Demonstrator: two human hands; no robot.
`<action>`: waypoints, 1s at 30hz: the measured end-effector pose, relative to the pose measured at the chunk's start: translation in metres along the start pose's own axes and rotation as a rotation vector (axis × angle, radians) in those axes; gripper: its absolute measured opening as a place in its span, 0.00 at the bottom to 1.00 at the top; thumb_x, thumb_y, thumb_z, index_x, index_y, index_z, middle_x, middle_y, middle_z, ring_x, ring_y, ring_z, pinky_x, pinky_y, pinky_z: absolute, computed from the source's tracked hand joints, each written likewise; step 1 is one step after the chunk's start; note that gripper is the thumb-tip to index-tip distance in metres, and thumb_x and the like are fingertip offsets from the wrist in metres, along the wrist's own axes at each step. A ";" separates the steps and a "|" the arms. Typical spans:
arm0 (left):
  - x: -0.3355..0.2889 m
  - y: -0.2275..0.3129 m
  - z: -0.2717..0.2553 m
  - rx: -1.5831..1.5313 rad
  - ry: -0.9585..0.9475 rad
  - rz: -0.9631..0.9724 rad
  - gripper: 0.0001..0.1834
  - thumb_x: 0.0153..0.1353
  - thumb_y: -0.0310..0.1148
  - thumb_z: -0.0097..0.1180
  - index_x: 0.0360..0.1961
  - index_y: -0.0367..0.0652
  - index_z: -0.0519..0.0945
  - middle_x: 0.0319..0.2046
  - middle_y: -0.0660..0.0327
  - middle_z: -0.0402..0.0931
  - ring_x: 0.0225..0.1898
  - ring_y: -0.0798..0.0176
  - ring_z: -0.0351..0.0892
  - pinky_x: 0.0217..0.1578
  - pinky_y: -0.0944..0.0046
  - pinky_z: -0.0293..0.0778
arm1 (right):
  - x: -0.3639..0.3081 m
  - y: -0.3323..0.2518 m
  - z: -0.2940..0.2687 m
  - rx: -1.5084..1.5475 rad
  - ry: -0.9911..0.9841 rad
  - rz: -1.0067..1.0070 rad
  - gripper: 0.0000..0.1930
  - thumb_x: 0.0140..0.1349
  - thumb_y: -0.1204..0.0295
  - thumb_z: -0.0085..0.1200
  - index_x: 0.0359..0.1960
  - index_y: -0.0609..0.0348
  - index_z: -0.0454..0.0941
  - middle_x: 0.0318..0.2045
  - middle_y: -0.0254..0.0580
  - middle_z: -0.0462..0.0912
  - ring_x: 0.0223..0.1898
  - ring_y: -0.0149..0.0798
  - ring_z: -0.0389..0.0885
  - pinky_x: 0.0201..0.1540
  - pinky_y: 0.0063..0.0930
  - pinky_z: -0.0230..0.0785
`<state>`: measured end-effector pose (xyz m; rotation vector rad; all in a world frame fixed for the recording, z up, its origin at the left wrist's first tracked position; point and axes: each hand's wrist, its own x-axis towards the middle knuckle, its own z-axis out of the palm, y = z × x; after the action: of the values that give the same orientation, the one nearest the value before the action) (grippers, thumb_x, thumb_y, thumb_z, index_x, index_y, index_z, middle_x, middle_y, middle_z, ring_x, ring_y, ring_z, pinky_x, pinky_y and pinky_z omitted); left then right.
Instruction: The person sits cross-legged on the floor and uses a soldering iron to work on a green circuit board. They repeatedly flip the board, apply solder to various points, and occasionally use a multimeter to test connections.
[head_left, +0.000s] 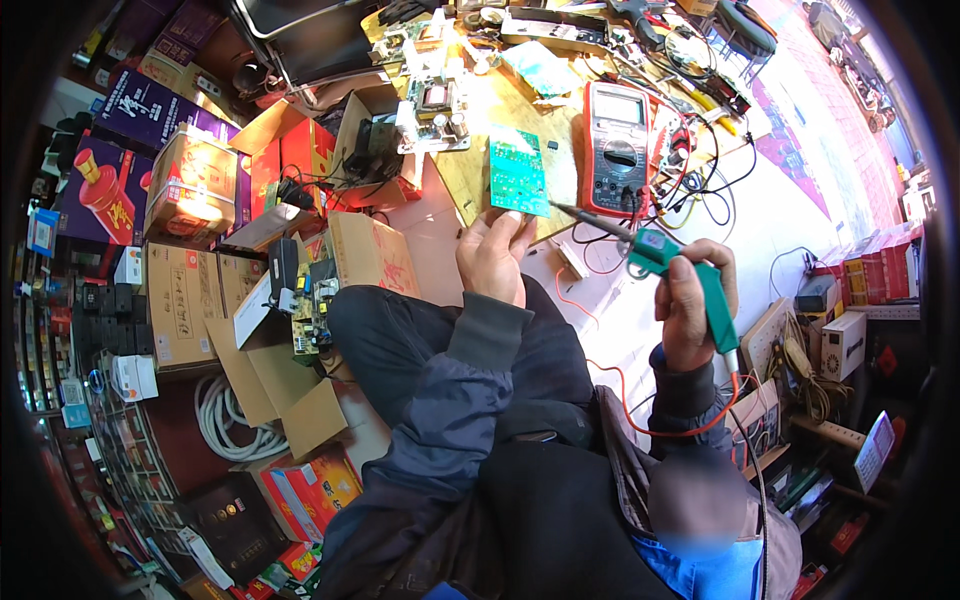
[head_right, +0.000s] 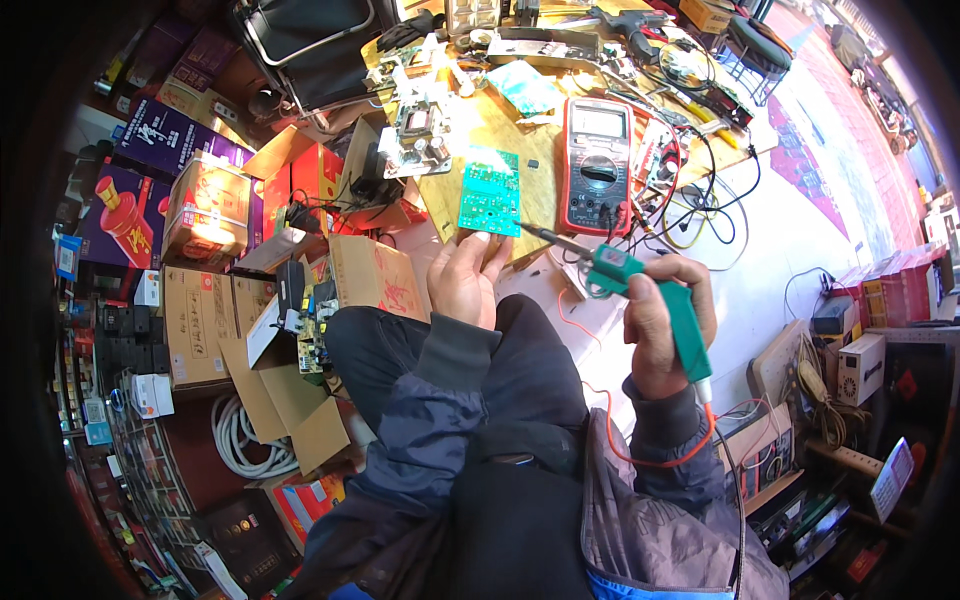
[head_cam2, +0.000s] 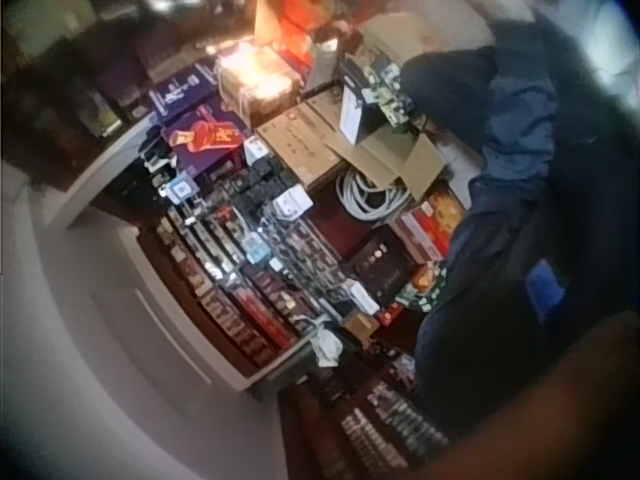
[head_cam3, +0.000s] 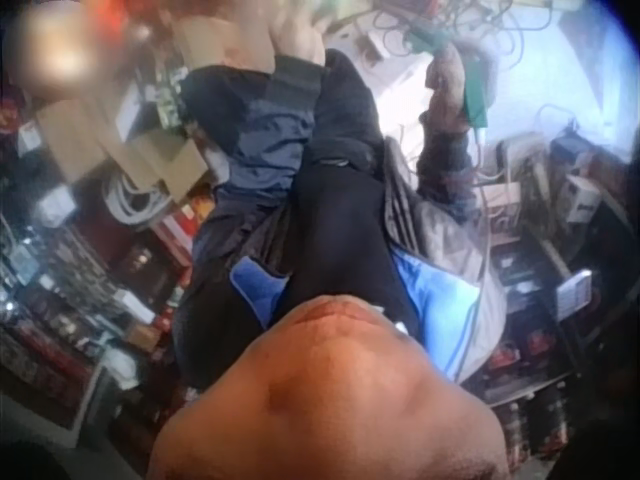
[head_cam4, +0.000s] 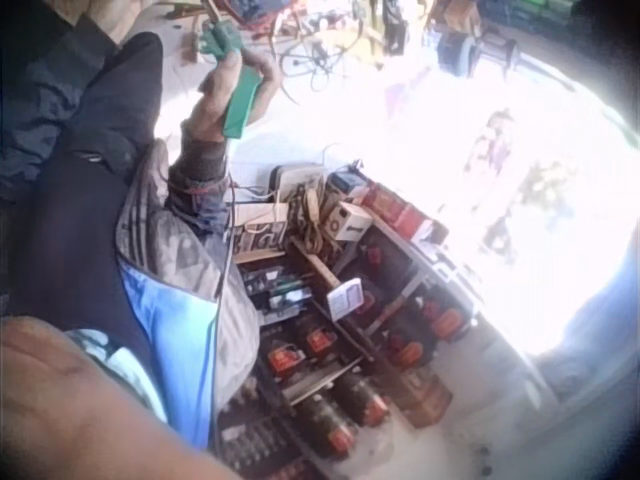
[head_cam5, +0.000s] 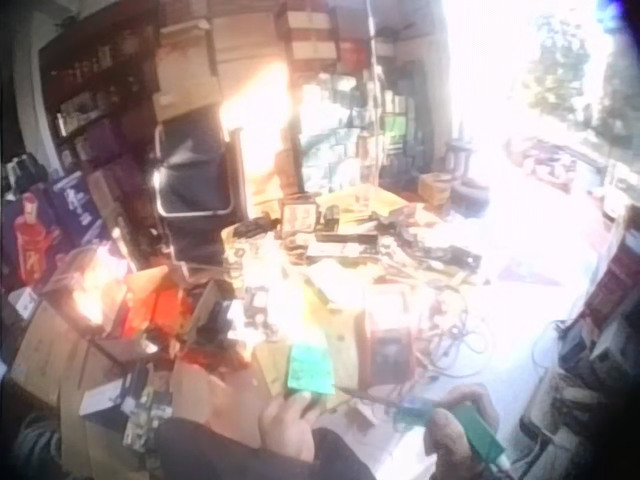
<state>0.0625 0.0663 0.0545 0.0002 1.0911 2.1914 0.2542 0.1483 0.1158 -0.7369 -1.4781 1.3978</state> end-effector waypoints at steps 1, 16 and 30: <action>0.000 -0.001 0.000 0.003 0.009 0.001 0.09 0.70 0.23 0.55 0.48 0.33 0.82 0.47 0.58 0.81 0.49 0.64 0.81 0.58 0.58 0.79 | -0.001 -0.001 0.005 -0.048 0.016 -0.004 0.14 0.72 0.68 0.57 0.51 0.64 0.73 0.24 0.35 0.74 0.15 0.23 0.66 0.18 0.18 0.53; 0.001 -0.005 -0.004 0.022 0.027 0.005 0.08 0.72 0.24 0.56 0.49 0.33 0.81 0.46 0.58 0.81 0.48 0.65 0.81 0.55 0.59 0.82 | 0.007 0.000 0.017 -0.248 -0.146 -0.081 0.13 0.68 0.71 0.60 0.50 0.65 0.79 0.31 0.35 0.79 0.23 0.22 0.71 0.26 0.17 0.62; 0.001 -0.006 -0.007 0.051 0.000 0.006 0.12 0.74 0.26 0.53 0.55 0.34 0.80 0.50 0.57 0.81 0.51 0.63 0.81 0.59 0.55 0.80 | 0.012 -0.012 0.020 -0.271 -0.152 0.026 0.14 0.64 0.70 0.65 0.48 0.63 0.82 0.38 0.44 0.88 0.39 0.33 0.85 0.45 0.28 0.76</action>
<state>0.0626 0.0646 0.0458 0.0269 1.1484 2.1681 0.2338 0.1487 0.1320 -0.8332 -1.8075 1.3102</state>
